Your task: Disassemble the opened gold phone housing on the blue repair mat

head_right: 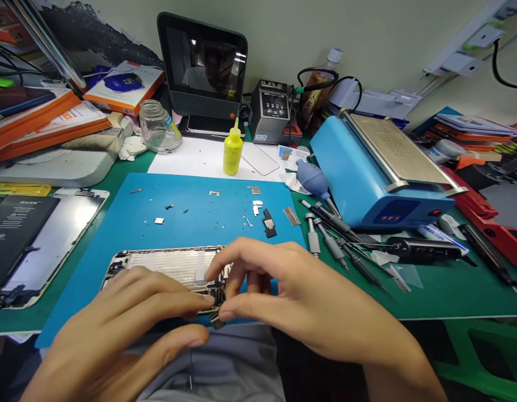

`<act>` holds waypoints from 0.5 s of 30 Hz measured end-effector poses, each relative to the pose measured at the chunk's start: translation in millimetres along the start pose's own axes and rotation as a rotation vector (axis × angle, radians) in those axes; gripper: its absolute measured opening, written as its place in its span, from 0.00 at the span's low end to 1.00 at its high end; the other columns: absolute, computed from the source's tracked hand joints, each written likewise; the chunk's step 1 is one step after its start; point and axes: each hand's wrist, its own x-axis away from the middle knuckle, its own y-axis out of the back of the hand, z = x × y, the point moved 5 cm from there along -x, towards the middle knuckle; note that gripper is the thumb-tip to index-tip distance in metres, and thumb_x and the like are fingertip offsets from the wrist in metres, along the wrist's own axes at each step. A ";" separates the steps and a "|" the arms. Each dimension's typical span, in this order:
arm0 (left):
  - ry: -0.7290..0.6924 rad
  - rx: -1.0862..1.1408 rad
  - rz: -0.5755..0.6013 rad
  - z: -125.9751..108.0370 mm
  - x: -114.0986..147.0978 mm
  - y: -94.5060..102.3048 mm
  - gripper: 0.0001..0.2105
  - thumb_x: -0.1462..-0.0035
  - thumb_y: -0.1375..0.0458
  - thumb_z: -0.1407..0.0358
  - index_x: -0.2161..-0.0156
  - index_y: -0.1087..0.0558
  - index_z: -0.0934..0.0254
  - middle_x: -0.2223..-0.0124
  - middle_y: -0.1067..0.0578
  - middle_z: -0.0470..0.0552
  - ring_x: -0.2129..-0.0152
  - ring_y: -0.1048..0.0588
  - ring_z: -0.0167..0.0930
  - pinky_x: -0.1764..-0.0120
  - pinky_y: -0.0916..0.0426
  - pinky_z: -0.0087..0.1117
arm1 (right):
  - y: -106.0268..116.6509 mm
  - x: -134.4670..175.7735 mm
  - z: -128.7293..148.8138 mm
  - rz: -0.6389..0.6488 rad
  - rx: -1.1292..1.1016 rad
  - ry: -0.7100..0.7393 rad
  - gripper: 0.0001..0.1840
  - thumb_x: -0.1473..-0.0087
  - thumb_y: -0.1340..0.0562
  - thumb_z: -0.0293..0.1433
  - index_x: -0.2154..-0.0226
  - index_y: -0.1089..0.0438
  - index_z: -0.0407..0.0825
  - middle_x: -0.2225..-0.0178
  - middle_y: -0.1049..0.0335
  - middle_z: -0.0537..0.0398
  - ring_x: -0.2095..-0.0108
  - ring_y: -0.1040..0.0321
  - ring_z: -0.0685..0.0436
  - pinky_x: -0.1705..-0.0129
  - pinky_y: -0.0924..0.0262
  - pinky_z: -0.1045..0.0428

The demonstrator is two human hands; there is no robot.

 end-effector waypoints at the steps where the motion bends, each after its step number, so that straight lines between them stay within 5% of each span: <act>1: 0.018 0.034 0.021 -0.8 -2.1 -0.8 0.06 0.18 0.38 0.55 0.44 0.22 0.49 0.54 0.14 0.35 0.58 0.17 0.23 0.54 0.25 0.26 | -1.3 -0.2 2.9 0.002 0.029 0.024 0.10 0.27 0.24 0.33 0.46 0.17 0.59 0.60 0.18 0.67 0.61 0.24 0.55 0.58 0.33 0.62; 5: 0.066 0.099 0.099 -3.0 -3.5 -5.1 0.02 0.19 0.37 0.62 0.48 0.23 0.49 0.54 0.16 0.34 0.58 0.18 0.24 0.54 0.26 0.27 | -5.7 0.6 13.5 0.015 0.093 0.135 0.08 0.25 0.25 0.31 0.47 0.18 0.58 0.58 0.20 0.70 0.61 0.27 0.58 0.56 0.35 0.65; 9: 0.119 0.127 0.051 -5.1 -5.6 -4.4 0.05 0.22 0.36 0.66 0.52 0.22 0.50 0.57 0.17 0.35 0.60 0.19 0.24 0.57 0.26 0.27 | -6.7 4.6 18.3 -0.041 0.219 0.240 0.07 0.22 0.28 0.31 0.46 0.20 0.59 0.54 0.19 0.71 0.60 0.25 0.59 0.56 0.34 0.66; 11: 0.186 0.174 0.004 -5.2 -8.6 -3.9 0.06 0.23 0.36 0.67 0.54 0.22 0.50 0.60 0.17 0.35 0.62 0.19 0.23 0.59 0.27 0.25 | -7.1 12.9 19.8 -0.218 0.400 0.339 0.07 0.20 0.29 0.37 0.43 0.23 0.60 0.52 0.18 0.70 0.61 0.23 0.58 0.56 0.31 0.64; 14: 0.329 0.302 -0.114 -2.6 -11.3 -3.3 0.08 0.24 0.36 0.65 0.58 0.21 0.50 0.64 0.19 0.35 0.67 0.21 0.22 0.64 0.28 0.22 | -18.2 40.7 20.6 -0.715 0.823 0.513 0.10 0.16 0.34 0.42 0.40 0.24 0.57 0.52 0.18 0.62 0.62 0.22 0.53 0.53 0.28 0.58; 15: 0.378 0.354 -0.151 -1.5 -11.3 -3.9 0.08 0.24 0.35 0.63 0.60 0.21 0.51 0.65 0.19 0.36 0.68 0.21 0.23 0.66 0.28 0.21 | -27.1 51.8 18.9 -0.869 0.924 0.577 0.07 0.17 0.33 0.36 0.42 0.23 0.54 0.53 0.18 0.59 0.59 0.20 0.51 0.49 0.27 0.56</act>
